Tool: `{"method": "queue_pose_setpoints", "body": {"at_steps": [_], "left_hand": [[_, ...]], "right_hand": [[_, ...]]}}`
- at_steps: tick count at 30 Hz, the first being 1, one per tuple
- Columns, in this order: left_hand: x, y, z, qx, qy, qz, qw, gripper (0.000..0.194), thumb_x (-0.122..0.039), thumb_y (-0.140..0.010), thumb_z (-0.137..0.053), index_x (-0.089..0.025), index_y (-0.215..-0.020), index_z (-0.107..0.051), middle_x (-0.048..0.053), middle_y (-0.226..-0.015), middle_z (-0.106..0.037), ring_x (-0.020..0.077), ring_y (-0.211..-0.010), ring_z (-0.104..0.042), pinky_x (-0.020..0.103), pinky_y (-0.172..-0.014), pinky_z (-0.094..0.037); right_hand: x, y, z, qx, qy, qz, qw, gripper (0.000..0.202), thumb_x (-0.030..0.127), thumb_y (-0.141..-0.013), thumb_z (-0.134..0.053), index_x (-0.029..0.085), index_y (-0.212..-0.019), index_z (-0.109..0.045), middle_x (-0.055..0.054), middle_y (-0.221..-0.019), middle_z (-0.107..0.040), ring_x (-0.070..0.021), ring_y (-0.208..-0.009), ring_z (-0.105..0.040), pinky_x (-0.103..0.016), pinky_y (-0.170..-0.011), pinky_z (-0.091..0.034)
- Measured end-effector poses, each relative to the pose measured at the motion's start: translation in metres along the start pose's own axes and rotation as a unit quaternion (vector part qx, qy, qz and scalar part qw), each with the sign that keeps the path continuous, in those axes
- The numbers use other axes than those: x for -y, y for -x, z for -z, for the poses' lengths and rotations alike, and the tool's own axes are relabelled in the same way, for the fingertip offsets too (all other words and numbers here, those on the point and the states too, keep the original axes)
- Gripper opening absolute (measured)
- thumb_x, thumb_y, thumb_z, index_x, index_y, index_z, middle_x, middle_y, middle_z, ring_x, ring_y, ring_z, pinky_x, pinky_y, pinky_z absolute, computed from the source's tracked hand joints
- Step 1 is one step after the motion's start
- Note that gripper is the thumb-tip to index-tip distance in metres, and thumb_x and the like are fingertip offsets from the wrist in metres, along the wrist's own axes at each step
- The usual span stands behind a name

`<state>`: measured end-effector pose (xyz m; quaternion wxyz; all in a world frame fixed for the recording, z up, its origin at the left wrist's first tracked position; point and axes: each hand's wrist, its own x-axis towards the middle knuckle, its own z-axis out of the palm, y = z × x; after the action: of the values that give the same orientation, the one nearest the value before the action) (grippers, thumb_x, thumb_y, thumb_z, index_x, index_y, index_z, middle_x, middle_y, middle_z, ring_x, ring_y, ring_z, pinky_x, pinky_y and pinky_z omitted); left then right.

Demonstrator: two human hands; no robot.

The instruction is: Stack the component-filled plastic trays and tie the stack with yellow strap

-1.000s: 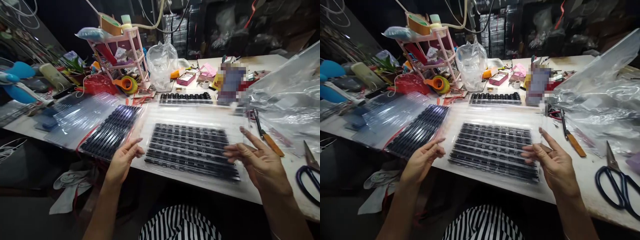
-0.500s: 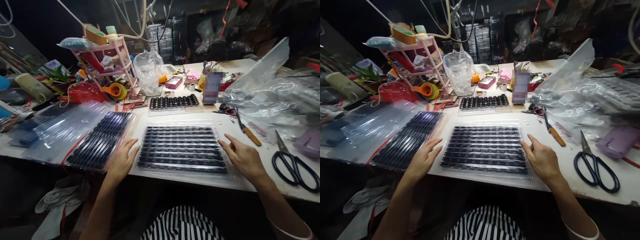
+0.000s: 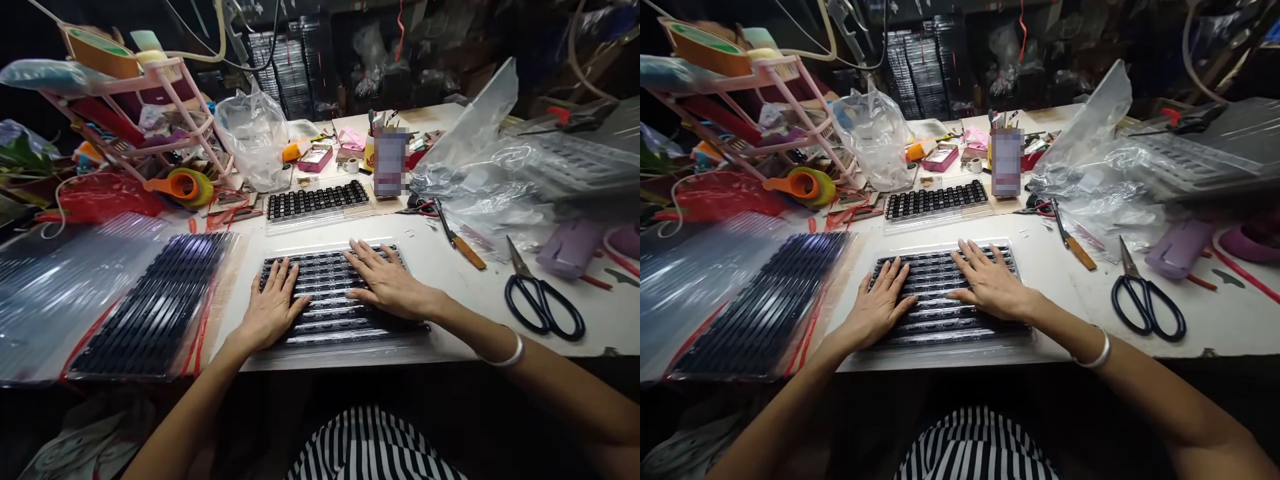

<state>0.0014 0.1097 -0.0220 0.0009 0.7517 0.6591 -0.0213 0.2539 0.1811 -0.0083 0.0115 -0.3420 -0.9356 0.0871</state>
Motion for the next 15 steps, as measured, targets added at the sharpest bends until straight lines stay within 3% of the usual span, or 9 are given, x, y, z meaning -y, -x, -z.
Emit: {"method": "queue_pose_setpoints", "body": {"at_steps": [4, 7, 11, 13, 15], "left_hand": [[0.006, -0.001, 0.002, -0.009, 0.023, -0.001, 1.000, 0.071, -0.060, -0.089, -0.025, -0.016, -0.145, -0.021, 0.011, -0.153, -0.010, 0.0282, -0.140, -0.008, 0.056, -0.110, -0.013], [0.024, 0.010, 0.001, -0.014, 0.087, -0.034, 0.996, 0.069, -0.058, -0.089, -0.031, -0.018, -0.144, -0.024, 0.010, -0.153, -0.013, 0.0265, -0.140, -0.010, 0.053, -0.111, -0.014], [0.045, 0.051, -0.009, -0.056, 0.227, 0.001, 0.972, 0.055, -0.045, -0.093, -0.032, -0.019, -0.142, -0.030, 0.009, -0.151, -0.021, 0.0221, -0.138, -0.021, 0.044, -0.110, -0.024], [0.044, 0.076, -0.013, -0.092, 0.275, 0.023, 0.957, 0.050, -0.038, -0.094, -0.033, -0.019, -0.141, -0.033, 0.008, -0.150, -0.027, 0.0198, -0.136, -0.027, 0.041, -0.110, -0.026], [0.038, 0.101, -0.011, -0.106, 0.298, 0.021, 0.948, 0.047, -0.032, -0.094, -0.035, -0.021, -0.140, -0.035, 0.006, -0.149, -0.030, 0.0181, -0.135, -0.029, 0.038, -0.111, -0.027]], "right_hand": [[-0.004, -0.017, -0.007, -0.025, 0.009, 0.017, 1.000, 0.074, 0.064, -0.090, -0.020, 0.014, -0.145, -0.022, -0.011, -0.152, -0.007, -0.0270, -0.140, -0.004, -0.056, -0.109, -0.012], [-0.011, -0.006, -0.016, -0.068, 0.027, 0.010, 0.997, 0.062, 0.057, -0.094, -0.025, 0.018, -0.143, -0.030, -0.009, -0.151, -0.016, -0.0270, -0.139, -0.012, -0.053, -0.108, -0.019], [-0.024, 0.040, -0.029, -0.145, 0.037, -0.056, 0.987, 0.049, 0.039, -0.097, -0.029, 0.014, -0.138, -0.040, -0.014, -0.147, -0.027, -0.0295, -0.137, -0.019, -0.050, -0.104, -0.029], [-0.025, 0.070, -0.033, -0.172, 0.026, -0.049, 0.984, 0.047, 0.031, -0.096, -0.029, 0.008, -0.135, -0.042, -0.017, -0.146, -0.031, -0.0280, -0.137, -0.021, -0.047, -0.104, -0.032], [-0.023, 0.100, -0.033, -0.174, 0.006, -0.023, 0.984, 0.045, 0.025, -0.095, -0.030, 0.010, -0.137, -0.039, -0.014, -0.145, -0.032, -0.0256, -0.137, -0.022, -0.046, -0.105, -0.033]]}}
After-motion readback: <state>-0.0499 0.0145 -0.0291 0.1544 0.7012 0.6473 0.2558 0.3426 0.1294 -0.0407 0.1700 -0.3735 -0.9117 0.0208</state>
